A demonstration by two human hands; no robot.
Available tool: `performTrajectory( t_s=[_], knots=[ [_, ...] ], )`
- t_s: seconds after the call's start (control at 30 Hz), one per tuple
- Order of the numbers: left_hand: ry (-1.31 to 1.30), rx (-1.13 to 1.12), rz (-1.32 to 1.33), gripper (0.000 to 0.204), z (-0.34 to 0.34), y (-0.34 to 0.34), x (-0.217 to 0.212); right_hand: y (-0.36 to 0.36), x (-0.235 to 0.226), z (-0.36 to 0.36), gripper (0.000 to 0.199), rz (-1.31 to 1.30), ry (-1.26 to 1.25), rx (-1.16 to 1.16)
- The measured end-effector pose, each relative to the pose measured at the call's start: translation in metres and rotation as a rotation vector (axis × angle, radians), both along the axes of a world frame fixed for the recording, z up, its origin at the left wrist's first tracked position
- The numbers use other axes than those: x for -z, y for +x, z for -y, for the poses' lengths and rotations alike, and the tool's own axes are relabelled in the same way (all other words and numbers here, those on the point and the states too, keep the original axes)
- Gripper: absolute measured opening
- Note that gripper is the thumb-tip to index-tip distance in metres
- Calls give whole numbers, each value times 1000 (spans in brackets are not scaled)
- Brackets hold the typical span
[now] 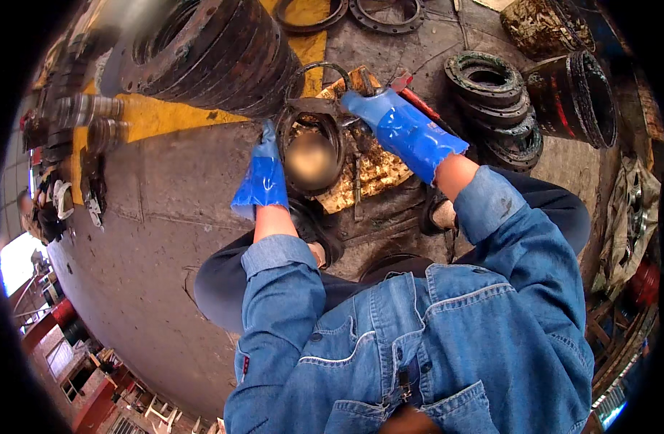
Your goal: The person sits on the floor and cleans a metal ring using a chisel and a hammer. They repeatedly scrape the surface of the ring to remove debris and then place the cleaned ring into a bucket.
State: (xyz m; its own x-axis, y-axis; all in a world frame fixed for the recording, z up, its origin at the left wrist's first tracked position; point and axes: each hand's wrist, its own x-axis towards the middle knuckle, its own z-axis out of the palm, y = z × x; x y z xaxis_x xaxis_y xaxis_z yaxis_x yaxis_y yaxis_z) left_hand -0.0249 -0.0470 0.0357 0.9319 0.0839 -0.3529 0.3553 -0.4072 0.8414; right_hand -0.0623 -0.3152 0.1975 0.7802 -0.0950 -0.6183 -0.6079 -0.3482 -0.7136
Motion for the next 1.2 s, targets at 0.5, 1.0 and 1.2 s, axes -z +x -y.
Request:
performTrajectory(
  t_s=[0.5, 1.0, 1.2],
  knots=[
    [9, 6, 33, 53, -1, -5, -3, -49, 105, 40, 43, 233, 35, -66],
    [24, 15, 43, 52, -2, -12, -3, -130, 108, -4, 46, -235, 18, 20],
    [19, 28, 51, 52, 2, -13, -3, -144, 104, -6, 41, -103, 228, -3]
  ],
)
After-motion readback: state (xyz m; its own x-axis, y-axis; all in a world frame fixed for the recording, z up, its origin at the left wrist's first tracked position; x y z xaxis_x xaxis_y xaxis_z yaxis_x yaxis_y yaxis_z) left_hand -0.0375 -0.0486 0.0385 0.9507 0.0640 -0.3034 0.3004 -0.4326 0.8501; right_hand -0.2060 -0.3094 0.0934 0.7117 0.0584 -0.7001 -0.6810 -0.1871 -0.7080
